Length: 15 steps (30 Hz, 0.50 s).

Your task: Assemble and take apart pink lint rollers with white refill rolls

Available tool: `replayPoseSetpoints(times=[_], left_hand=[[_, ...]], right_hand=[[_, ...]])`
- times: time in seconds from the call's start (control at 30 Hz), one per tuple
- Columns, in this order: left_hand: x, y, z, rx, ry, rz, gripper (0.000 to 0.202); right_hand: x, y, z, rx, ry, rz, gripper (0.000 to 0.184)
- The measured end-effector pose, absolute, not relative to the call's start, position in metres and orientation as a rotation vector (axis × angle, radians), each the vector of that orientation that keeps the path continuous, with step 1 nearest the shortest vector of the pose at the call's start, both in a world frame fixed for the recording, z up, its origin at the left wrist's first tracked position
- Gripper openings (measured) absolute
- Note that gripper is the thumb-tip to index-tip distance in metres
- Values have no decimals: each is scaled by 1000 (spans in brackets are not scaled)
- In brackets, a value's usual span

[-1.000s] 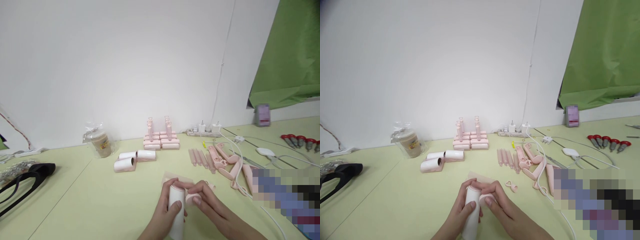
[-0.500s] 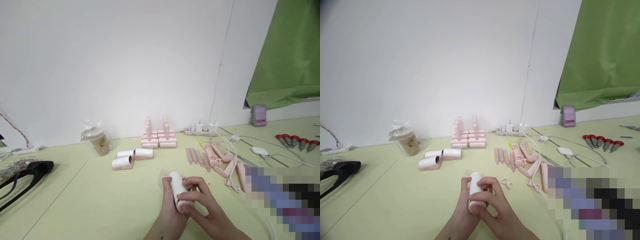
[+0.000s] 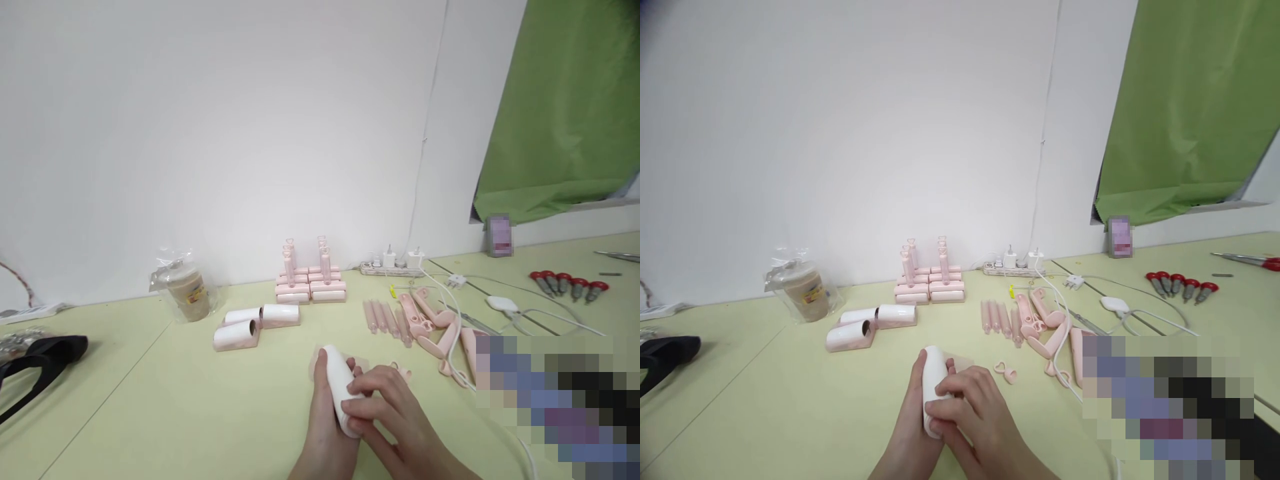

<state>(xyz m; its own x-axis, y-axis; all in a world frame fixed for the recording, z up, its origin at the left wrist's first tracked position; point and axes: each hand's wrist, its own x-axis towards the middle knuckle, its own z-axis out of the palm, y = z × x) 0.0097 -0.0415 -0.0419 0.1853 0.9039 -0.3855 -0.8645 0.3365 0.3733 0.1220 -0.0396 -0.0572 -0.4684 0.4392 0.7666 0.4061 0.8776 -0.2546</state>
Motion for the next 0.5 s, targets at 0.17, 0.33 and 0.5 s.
replayPoseSetpoints(times=[0.17,0.33,0.5], left_hand=[[0,-35,-28,37,725,1087,41],[-17,-27,-23,-20,573,1130,29],[-41,-24,-19,-83,496,1263,29]], right_hand=[[117,-45,-40,-427,-2245,-431,31],[123,-24,-13,-567,-2265,-213,29],[156,63,12,-1503,-2237,-26,22]])
